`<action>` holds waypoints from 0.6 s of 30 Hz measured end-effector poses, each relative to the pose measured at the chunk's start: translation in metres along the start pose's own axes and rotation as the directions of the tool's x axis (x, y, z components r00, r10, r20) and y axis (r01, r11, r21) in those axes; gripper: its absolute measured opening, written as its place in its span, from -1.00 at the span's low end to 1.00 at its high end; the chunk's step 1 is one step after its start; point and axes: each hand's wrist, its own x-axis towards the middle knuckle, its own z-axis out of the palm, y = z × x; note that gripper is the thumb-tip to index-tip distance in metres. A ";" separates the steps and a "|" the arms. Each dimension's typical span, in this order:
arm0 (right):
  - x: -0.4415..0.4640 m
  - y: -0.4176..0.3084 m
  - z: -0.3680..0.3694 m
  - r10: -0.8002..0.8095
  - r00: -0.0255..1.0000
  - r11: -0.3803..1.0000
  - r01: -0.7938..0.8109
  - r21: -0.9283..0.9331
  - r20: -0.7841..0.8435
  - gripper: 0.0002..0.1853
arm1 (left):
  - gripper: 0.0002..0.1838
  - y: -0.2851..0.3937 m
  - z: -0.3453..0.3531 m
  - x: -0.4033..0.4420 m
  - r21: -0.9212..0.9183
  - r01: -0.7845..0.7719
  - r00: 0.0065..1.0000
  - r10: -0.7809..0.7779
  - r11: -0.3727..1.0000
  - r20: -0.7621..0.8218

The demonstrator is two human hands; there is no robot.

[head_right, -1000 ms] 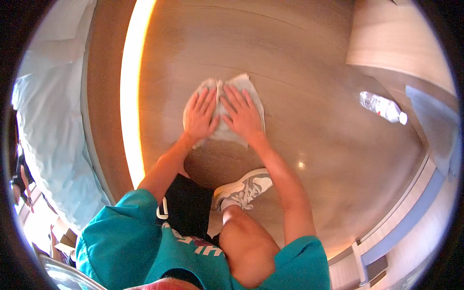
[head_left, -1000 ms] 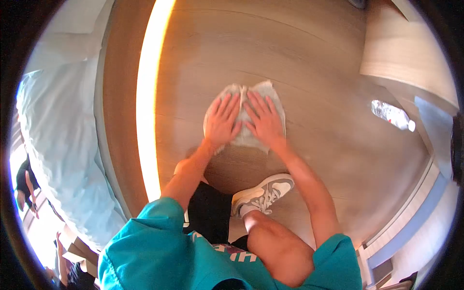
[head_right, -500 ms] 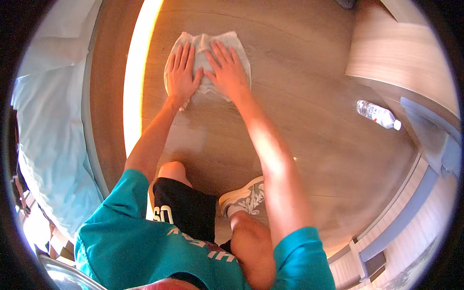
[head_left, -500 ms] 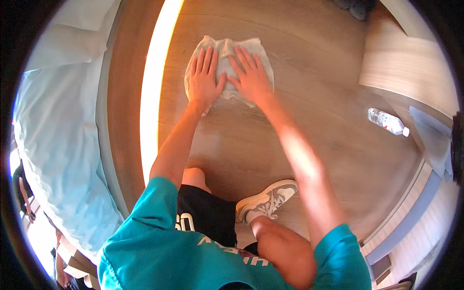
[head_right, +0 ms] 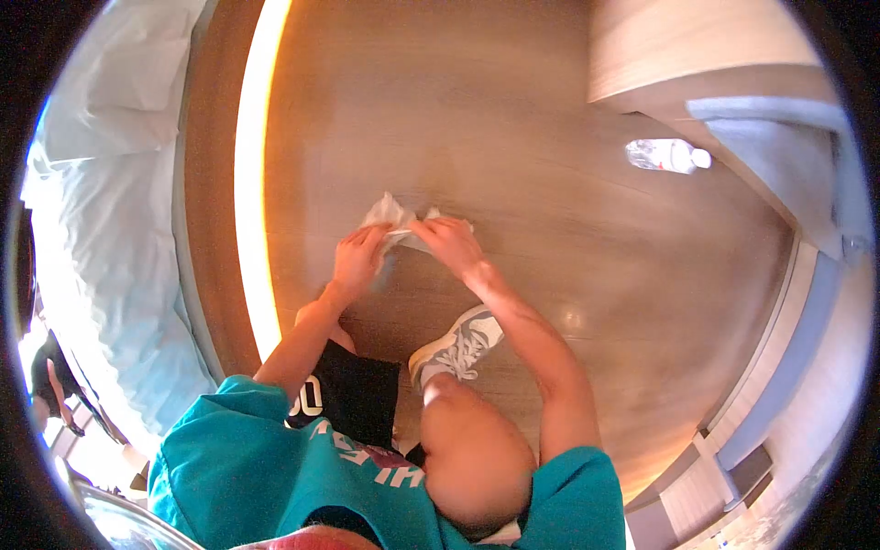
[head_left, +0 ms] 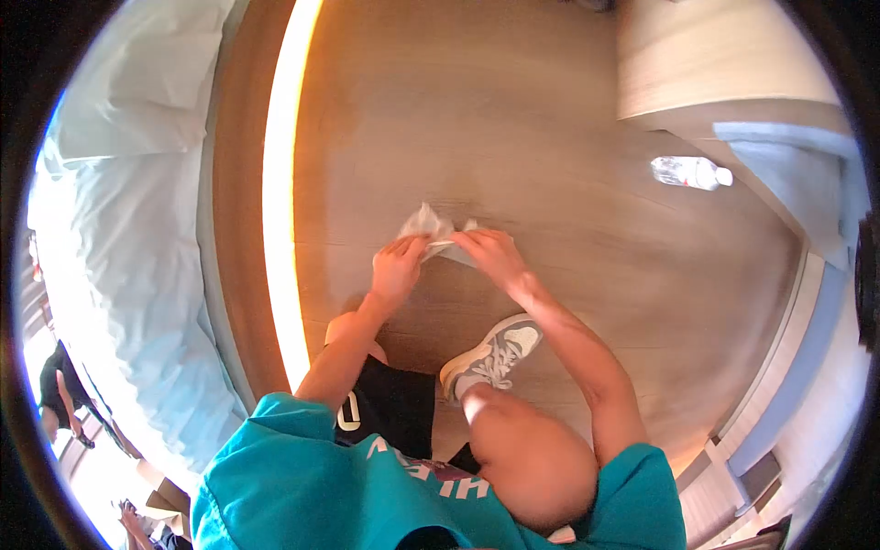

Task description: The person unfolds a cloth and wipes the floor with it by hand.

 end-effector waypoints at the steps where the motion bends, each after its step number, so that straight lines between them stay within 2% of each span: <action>1: 0.000 -0.006 -0.019 0.007 0.999 1.000 -0.007 0.001 0.054 -0.79 | -0.81 0.005 -0.017 -0.001 0.000 -0.012 1.000 0.012 1.000 0.003; 2: 0.003 -0.021 -0.045 0.022 0.998 1.000 -0.023 0.005 0.055 -0.79 | -0.83 0.019 -0.038 -0.008 0.031 0.039 0.998 -0.041 0.999 0.041; 4: 0.024 -0.049 -0.104 0.028 0.973 0.991 -0.056 0.119 0.228 -0.89 | -0.86 0.067 -0.076 -0.009 0.066 0.068 0.994 -0.074 0.995 0.084; 5: 0.030 -0.055 -0.126 0.034 0.978 0.992 -0.058 0.115 0.205 -0.89 | -0.88 0.089 -0.097 0.003 0.067 0.063 0.998 -0.065 0.996 0.020; 6: 0.035 -0.060 -0.153 -0.043 0.991 0.999 0.043 -0.002 0.130 -0.92 | -0.88 0.113 -0.115 0.019 0.061 0.053 0.998 -0.050 0.997 -0.040; 7: 0.033 -0.063 -0.179 -0.119 0.990 0.984 0.128 -0.127 0.072 -0.94 | -0.88 0.134 -0.129 0.034 0.059 0.028 0.999 -0.026 0.998 -0.030; 8: 0.033 -0.076 -0.200 -0.094 0.994 0.984 0.102 -0.147 0.060 -0.94 | -0.87 0.144 -0.149 0.043 0.027 0.018 0.999 -0.019 0.999 0.027; 10: 0.028 -0.097 -0.255 0.130 0.984 0.991 -0.126 -0.036 0.121 -0.98 | -0.86 0.178 -0.177 0.071 -0.013 0.000 0.993 0.001 1.000 0.121; 11: 0.017 -0.102 -0.277 0.171 0.982 0.981 -0.177 0.075 0.084 -0.90 | -0.80 0.206 -0.192 0.081 -0.034 -0.030 0.980 0.036 0.999 0.197; 12: -0.003 -0.103 -0.297 0.181 0.981 0.979 -0.185 0.079 0.063 -0.90 | -0.73 0.236 -0.200 0.095 -0.046 -0.065 0.960 0.075 0.997 0.269; 13: -0.023 -0.105 -0.310 0.158 0.985 0.986 -0.154 0.060 -0.071 -0.86 | -0.67 0.260 -0.206 0.103 0.034 -0.222 0.956 0.211 0.974 0.204; 14: -0.039 -0.111 -0.316 0.133 0.970 0.991 -0.127 0.043 -0.202 -0.81 | -0.67 0.275 -0.207 0.106 -0.010 -0.258 0.942 0.253 0.966 0.221; 15: -0.051 -0.122 -0.322 0.149 0.962 0.989 -0.140 0.054 -0.227 -0.81 | -0.66 0.290 -0.211 0.108 0.020 -0.296 0.927 0.282 0.955 0.249; 17: -0.075 -0.145 -0.328 0.441 0.894 0.897 -0.438 0.056 -0.081 -0.78 | -0.65 0.318 -0.225 0.108 0.055 -0.322 0.892 0.283 0.945 0.352; 18: -0.088 -0.154 -0.321 0.451 0.880 0.890 -0.456 0.005 -0.150 -0.63 | -0.64 0.334 -0.241 0.109 0.069 -0.320 0.867 0.263 0.945 0.423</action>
